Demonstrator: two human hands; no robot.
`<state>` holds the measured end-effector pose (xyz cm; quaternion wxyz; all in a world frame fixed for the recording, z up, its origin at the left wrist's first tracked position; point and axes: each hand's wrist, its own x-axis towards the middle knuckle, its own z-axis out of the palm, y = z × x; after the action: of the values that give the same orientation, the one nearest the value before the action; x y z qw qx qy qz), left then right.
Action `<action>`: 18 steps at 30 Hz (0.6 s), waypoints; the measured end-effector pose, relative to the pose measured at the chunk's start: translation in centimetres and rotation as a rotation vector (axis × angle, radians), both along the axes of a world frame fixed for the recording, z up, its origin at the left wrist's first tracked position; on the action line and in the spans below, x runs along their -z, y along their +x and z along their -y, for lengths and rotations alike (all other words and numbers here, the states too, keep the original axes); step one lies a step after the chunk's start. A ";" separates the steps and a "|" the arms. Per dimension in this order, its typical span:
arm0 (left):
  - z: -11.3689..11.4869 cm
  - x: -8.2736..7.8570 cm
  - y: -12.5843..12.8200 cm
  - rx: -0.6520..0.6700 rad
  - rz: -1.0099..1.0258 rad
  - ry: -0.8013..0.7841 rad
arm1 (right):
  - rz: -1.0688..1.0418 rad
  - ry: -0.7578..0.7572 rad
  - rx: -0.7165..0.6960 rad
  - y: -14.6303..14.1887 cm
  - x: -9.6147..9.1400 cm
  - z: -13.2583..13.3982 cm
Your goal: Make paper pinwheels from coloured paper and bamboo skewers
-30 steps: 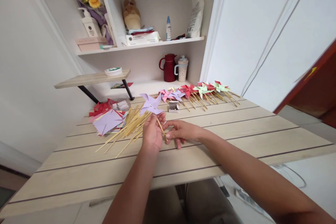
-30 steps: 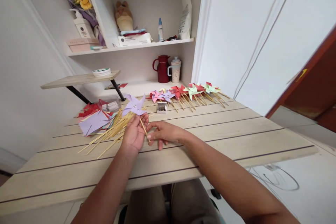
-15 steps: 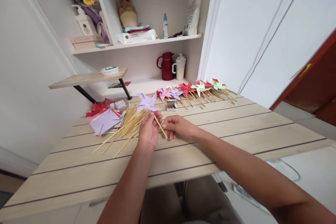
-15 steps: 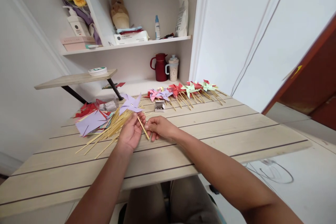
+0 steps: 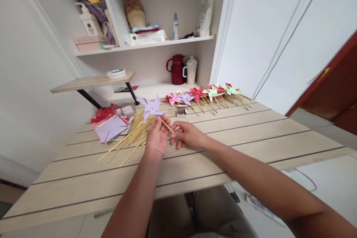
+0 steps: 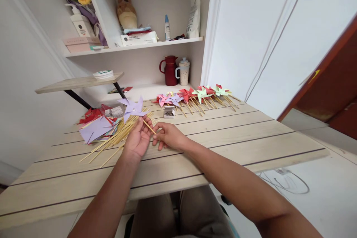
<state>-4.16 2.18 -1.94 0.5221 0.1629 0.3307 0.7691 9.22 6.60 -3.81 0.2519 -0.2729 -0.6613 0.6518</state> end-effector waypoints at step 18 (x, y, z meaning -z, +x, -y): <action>0.2 0.7 0.0 0.029 -0.270 0.049 | -0.073 -0.003 0.138 -0.3 0.2 0.1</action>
<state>-4.11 1.96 -2.64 0.4796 0.2826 0.3766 0.7405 8.97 6.49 -4.05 0.3197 -0.2943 -0.6303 0.6434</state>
